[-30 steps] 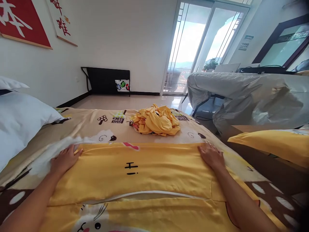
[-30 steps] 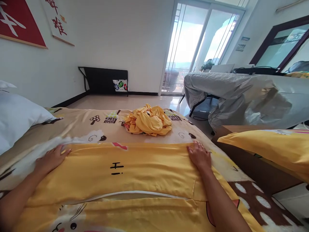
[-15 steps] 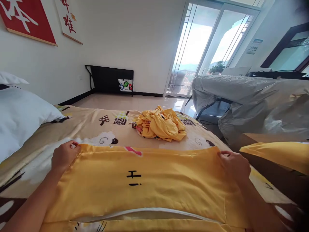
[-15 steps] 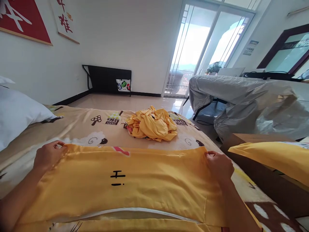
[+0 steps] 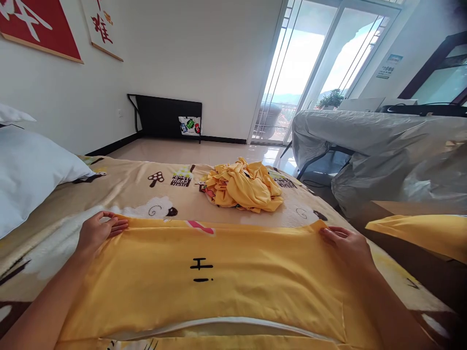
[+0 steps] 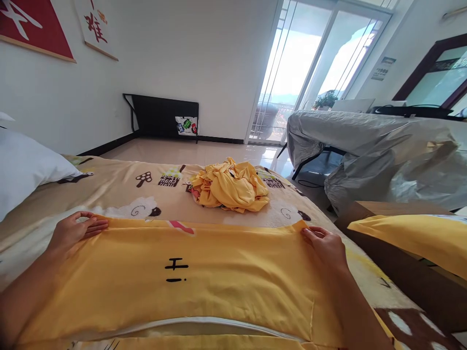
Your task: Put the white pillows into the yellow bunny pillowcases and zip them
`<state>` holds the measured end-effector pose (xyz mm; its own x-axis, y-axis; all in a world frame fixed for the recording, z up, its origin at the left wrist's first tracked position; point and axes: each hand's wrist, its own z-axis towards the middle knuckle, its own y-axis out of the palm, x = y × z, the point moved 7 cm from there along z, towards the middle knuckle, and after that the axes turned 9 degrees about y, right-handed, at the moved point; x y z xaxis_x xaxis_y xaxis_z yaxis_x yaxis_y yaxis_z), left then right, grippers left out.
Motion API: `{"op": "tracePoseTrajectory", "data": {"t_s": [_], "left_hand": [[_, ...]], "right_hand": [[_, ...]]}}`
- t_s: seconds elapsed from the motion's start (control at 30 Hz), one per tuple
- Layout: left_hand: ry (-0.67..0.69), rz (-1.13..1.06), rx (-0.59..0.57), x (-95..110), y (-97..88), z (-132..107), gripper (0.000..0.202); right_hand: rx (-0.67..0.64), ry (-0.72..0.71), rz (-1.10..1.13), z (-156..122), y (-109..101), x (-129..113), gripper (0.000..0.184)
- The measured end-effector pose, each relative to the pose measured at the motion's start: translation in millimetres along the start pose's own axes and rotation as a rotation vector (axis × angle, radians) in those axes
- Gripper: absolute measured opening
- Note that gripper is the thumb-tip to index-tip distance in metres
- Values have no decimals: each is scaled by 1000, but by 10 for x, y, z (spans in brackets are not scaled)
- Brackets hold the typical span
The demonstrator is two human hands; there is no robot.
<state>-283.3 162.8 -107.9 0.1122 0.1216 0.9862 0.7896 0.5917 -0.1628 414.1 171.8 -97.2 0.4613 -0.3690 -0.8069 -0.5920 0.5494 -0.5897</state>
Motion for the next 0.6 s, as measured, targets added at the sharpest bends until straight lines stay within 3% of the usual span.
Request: {"op": "tracePoseTrajectory", "data": {"t_s": [0.1,0.2,0.47,0.6], "left_hand": [[41,-69,31,-25,-9,32,13],[83,-130,81,-48,-38,70,16],[197,-205,162,-80,-85,133,15],[198,-170,128,-103,-56,146,16]], "right_hand": [[-13,171,344,19,21,175,22],[43,180,538,39,9,234,13],[58,78,589,151,20,287,14],[24,82,537,217,62,359,15]]}}
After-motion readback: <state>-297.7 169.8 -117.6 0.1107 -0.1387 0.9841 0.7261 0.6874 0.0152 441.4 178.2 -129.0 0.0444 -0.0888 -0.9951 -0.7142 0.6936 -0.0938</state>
